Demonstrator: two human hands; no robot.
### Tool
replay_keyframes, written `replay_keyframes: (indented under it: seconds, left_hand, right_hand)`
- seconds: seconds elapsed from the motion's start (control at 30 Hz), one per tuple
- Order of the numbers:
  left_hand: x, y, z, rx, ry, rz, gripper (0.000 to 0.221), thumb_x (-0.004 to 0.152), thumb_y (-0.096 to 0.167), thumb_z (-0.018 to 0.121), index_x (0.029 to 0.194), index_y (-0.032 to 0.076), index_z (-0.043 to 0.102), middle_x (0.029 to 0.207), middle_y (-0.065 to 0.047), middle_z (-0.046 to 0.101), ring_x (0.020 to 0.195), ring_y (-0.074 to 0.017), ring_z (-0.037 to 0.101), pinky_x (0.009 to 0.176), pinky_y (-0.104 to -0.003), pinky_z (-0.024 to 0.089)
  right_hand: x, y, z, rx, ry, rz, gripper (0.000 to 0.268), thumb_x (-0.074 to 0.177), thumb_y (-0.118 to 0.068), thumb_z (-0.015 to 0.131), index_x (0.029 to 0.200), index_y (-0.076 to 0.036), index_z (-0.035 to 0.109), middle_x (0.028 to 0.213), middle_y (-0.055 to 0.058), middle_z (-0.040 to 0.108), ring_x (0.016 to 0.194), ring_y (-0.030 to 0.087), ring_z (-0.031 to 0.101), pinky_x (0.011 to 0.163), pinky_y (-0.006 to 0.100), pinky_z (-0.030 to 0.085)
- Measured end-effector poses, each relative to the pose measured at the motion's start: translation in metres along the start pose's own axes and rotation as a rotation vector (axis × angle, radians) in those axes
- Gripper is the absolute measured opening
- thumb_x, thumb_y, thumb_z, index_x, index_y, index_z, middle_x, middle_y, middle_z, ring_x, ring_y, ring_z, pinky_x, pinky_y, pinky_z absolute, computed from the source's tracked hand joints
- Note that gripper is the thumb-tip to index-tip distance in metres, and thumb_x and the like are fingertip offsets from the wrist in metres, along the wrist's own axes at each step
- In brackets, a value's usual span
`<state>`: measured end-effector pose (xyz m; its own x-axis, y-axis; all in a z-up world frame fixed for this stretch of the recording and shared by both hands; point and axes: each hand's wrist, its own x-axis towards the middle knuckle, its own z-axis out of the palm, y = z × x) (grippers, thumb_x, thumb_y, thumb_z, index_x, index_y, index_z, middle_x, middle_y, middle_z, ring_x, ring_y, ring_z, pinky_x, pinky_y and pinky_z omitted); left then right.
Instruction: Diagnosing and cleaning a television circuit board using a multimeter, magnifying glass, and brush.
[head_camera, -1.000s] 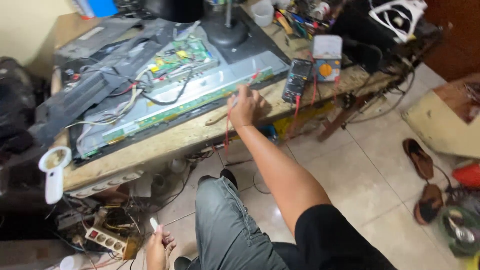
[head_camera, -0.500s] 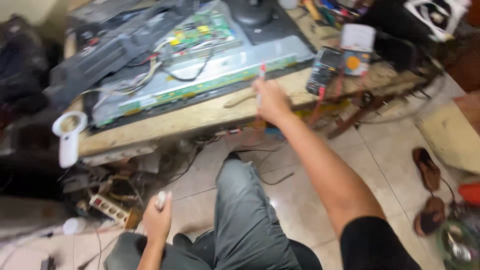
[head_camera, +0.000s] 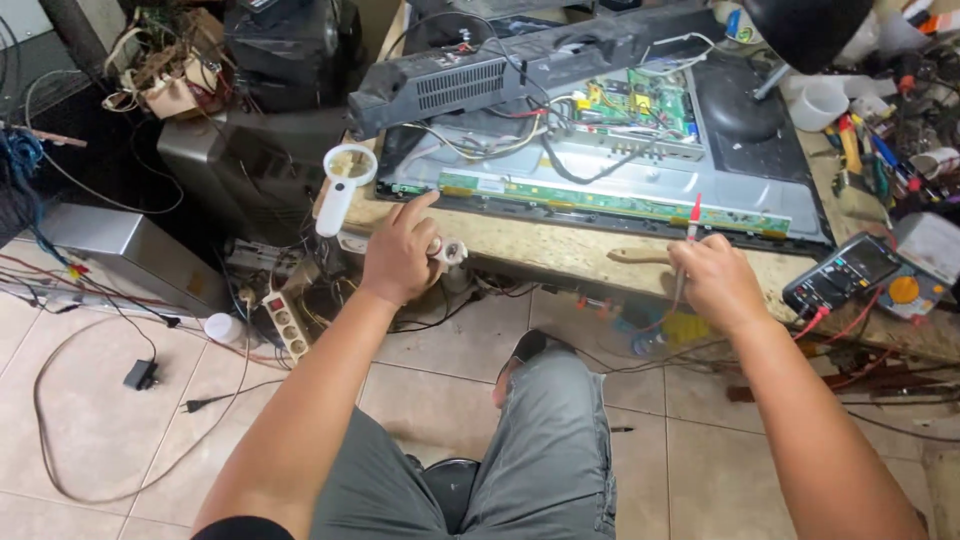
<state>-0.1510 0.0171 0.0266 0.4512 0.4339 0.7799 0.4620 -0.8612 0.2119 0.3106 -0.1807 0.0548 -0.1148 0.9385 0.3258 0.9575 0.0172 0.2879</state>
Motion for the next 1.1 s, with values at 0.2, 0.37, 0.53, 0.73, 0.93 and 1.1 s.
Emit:
replay_keyframes:
  seconds: [0.2, 0.37, 0.53, 0.73, 0.93, 1.1]
  left_hand:
    - [0.005, -0.022, 0.009, 0.017, -0.152, -0.072, 0.030, 0.072, 0.026, 0.074, 0.079, 0.004, 0.055, 0.130, -0.013, 0.063, 0.100, -0.0341, 0.064, 0.083, -0.042, 0.055]
    - [0.003, -0.030, 0.023, -0.004, -0.124, -0.071, 0.030, 0.072, 0.030, 0.075, 0.080, 0.008, 0.057, 0.126, -0.009, 0.069, 0.095, -0.0318, 0.064, 0.090, -0.043, 0.052]
    - [0.010, -0.021, 0.001, 0.001, -0.307, -0.176, 0.028, 0.077, 0.028, 0.077, 0.088, 0.008, 0.061, 0.134, -0.004, 0.064, 0.108, -0.0322, 0.062, 0.072, -0.041, 0.062]
    - [0.016, -0.022, 0.006, 0.126, -0.548, -0.219, 0.048, 0.077, 0.049, 0.075, 0.107, 0.011, 0.071, 0.143, 0.002, 0.059, 0.118, -0.0268, 0.055, 0.076, -0.034, 0.067]
    - [0.014, -0.025, 0.009, 0.084, -0.565, -0.254, 0.052, 0.077, 0.044, 0.074, 0.117, 0.010, 0.071, 0.149, 0.004, 0.054, 0.120, -0.0268, 0.051, 0.074, -0.036, 0.067]
    - [0.012, -0.029, 0.020, 0.134, -0.564, -0.219, 0.055, 0.077, 0.048, 0.076, 0.118, 0.011, 0.072, 0.145, 0.002, 0.057, 0.119, -0.0253, 0.052, 0.072, -0.032, 0.067]
  right_hand:
    - [0.028, -0.010, 0.009, 0.166, 0.190, 0.044, 0.030, 0.074, -0.023, 0.075, 0.098, -0.026, 0.056, 0.080, -0.001, 0.059, 0.086, 0.023, 0.066, 0.074, 0.039, 0.056]
    - [0.109, -0.107, -0.044, 0.575, 0.347, 0.136, 0.053, 0.076, -0.009, 0.081, 0.125, -0.027, 0.069, 0.095, 0.006, 0.072, 0.080, 0.029, 0.069, 0.073, 0.045, 0.054]
    - [0.189, -0.188, -0.054, 0.777, 0.333, -0.090, 0.023, 0.081, -0.006, 0.080, 0.101, -0.017, 0.078, 0.096, 0.004, 0.078, 0.088, 0.027, 0.074, 0.076, 0.039, 0.060]
    - [0.245, -0.239, -0.035, 0.622, 0.366, -0.394, 0.014, 0.084, -0.012, 0.077, 0.097, -0.016, 0.076, 0.079, 0.005, 0.071, 0.081, 0.030, 0.068, 0.071, 0.041, 0.058]
    - [0.259, -0.222, -0.040, 0.264, 0.319, -0.488, 0.009, 0.085, -0.029, 0.071, 0.090, -0.022, 0.067, 0.065, 0.001, 0.057, 0.080, 0.027, 0.061, 0.068, 0.041, 0.052]
    - [0.260, -0.224, -0.047, 0.259, 0.197, -0.456, 0.006, 0.090, -0.028, 0.070, 0.090, -0.023, 0.068, 0.065, 0.000, 0.061, 0.081, 0.024, 0.061, 0.072, 0.039, 0.050]
